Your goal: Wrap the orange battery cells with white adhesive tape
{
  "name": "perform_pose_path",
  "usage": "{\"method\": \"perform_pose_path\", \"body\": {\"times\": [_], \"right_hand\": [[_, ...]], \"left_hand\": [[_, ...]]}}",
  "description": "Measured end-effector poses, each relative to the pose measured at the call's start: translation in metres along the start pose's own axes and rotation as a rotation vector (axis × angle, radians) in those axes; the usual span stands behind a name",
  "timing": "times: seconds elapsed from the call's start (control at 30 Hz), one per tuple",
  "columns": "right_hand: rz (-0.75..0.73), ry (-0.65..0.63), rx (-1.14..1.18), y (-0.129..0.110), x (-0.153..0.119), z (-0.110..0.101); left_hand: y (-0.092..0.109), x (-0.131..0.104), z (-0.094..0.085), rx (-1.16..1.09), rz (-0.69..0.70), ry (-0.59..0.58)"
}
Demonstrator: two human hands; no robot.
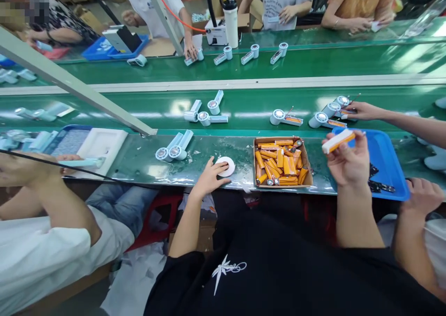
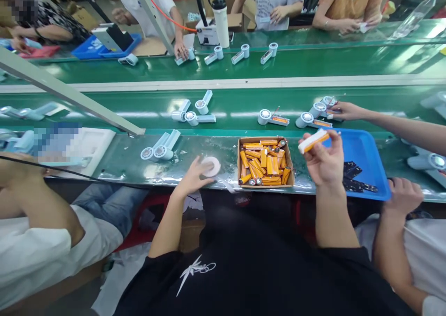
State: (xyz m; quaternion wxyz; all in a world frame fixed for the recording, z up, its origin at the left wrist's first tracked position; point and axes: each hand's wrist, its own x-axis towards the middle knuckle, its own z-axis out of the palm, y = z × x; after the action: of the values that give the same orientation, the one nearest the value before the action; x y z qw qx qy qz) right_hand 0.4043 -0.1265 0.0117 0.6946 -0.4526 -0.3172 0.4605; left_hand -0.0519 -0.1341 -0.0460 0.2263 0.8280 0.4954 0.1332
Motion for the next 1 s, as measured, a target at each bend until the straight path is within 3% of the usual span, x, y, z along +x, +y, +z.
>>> {"method": "perform_pose_path", "body": {"times": [0.1,0.2,0.3,0.4,0.53,0.63,0.73,0.83,1.0], "right_hand": [[0.027,0.036,-0.005,0.021,-0.024,-0.001],[0.045,0.042,-0.028,0.029,-0.025,0.001],[0.040,0.056,-0.038,0.018,-0.018,-0.005],[0.033,0.104,-0.026,0.001,-0.019,-0.022],[0.118,0.064,-0.113,-0.009,-0.014,-0.028],[0.132,-0.091,-0.157,0.000,0.016,-0.001],[0.133,-0.321,-0.182,0.024,0.062,0.041],[0.109,-0.527,-0.305,0.059,0.108,0.082],[-0.091,-0.788,-0.818,0.122,0.164,0.132]], "left_hand": [[-0.033,0.045,-0.015,-0.047,-0.074,0.115],[-0.058,0.115,-0.036,0.136,-0.123,0.212],[-0.085,0.176,-0.056,0.356,-0.202,0.114],[-0.100,0.210,-0.065,0.465,-0.226,-0.072],[-0.081,0.246,-0.047,0.474,-0.080,-0.107],[-0.051,0.278,-0.018,0.352,0.071,-0.154],[-0.034,0.305,0.003,0.248,0.098,-0.267],[-0.034,0.322,0.005,0.206,0.054,-0.313],[-0.040,0.331,0.001,0.120,-0.039,-0.300]]}}
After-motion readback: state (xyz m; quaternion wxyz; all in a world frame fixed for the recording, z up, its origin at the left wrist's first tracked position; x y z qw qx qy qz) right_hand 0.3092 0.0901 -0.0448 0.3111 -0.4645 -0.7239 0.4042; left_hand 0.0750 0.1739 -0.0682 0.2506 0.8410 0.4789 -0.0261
